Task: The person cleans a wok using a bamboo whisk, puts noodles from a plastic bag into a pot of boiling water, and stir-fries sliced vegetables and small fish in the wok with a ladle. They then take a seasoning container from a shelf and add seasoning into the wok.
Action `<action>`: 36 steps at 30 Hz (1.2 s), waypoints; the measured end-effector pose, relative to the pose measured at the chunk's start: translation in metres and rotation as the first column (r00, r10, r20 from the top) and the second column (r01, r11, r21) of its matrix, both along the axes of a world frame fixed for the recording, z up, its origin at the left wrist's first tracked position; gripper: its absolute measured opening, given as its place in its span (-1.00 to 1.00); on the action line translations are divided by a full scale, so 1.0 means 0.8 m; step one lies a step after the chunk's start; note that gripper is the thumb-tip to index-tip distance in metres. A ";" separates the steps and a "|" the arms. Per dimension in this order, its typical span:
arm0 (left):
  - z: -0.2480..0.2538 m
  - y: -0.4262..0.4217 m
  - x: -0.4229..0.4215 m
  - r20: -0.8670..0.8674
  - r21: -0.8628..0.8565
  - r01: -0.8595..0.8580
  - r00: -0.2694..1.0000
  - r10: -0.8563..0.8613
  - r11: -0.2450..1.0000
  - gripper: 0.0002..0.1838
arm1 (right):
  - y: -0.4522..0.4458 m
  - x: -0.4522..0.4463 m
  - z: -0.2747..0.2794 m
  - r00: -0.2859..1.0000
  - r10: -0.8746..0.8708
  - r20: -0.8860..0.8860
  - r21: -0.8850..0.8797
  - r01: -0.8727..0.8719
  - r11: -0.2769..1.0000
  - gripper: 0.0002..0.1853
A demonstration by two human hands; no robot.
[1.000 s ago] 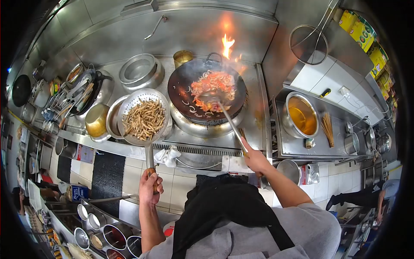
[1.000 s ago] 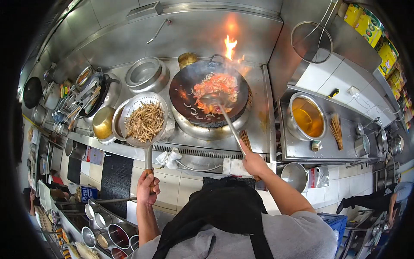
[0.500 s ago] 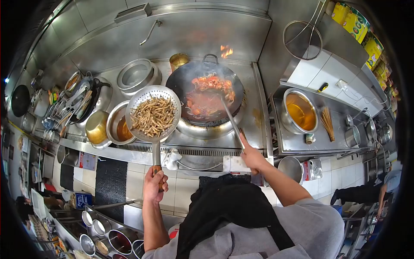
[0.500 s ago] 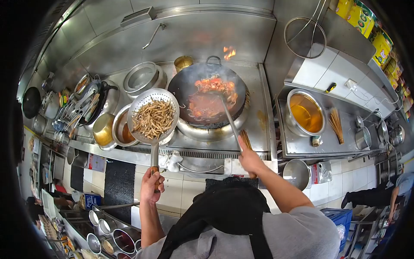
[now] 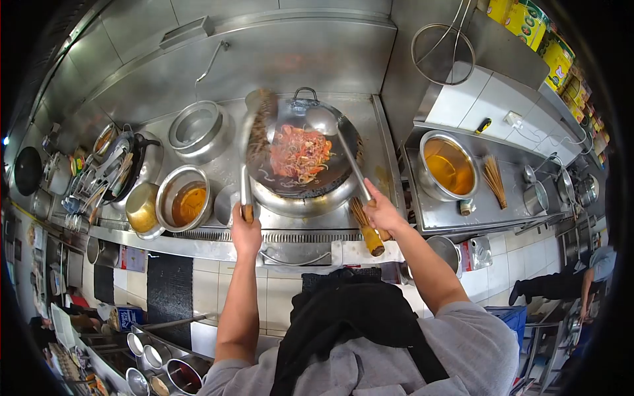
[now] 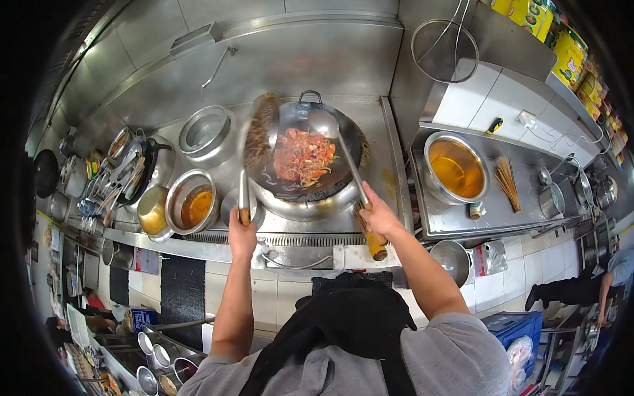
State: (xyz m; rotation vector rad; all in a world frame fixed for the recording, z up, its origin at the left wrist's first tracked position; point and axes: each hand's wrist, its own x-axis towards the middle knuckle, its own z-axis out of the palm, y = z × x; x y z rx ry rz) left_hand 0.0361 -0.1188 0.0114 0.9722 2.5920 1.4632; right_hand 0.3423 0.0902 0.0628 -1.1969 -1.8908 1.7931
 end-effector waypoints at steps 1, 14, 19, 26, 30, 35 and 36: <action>0.011 0.011 0.006 0.002 -0.006 -0.002 1.000 0.003 1.000 -0.31 | 0.000 0.006 0.006 0.999 -0.036 -0.026 -0.020 0.035 0.999 -0.10; 0.008 0.087 0.069 -0.227 -0.080 -0.151 0.965 0.129 0.985 -0.10 | -0.008 -0.002 0.085 0.860 -0.380 -0.340 -0.443 0.210 0.872 -0.14; -0.039 0.068 0.099 -0.100 -0.071 -0.105 0.990 0.097 0.992 -0.09 | 0.000 -0.011 0.078 0.773 -0.223 -0.593 -0.623 -0.265 0.736 -0.17; 0.002 -0.089 0.037 0.655 0.364 -0.186 0.748 -0.109 0.913 -0.21 | -0.008 0.010 0.026 0.931 0.028 -0.363 -0.281 -0.137 0.950 -0.13; -0.034 -0.192 0.019 0.815 0.393 -0.256 0.542 -0.206 0.883 -0.20 | -0.028 0.035 0.008 0.964 -0.057 -0.258 -0.268 -0.015 0.963 -0.07; -0.110 -0.237 -0.006 0.917 0.337 -0.301 0.320 -0.239 0.892 -0.25 | -0.015 0.050 -0.002 0.989 -0.104 -0.104 -0.270 0.072 0.960 -0.17; -0.125 -0.239 -0.018 0.936 0.309 -0.295 0.263 -0.234 0.904 -0.27 | -0.012 0.051 -0.006 0.991 -0.098 -0.089 -0.269 0.070 0.961 -0.17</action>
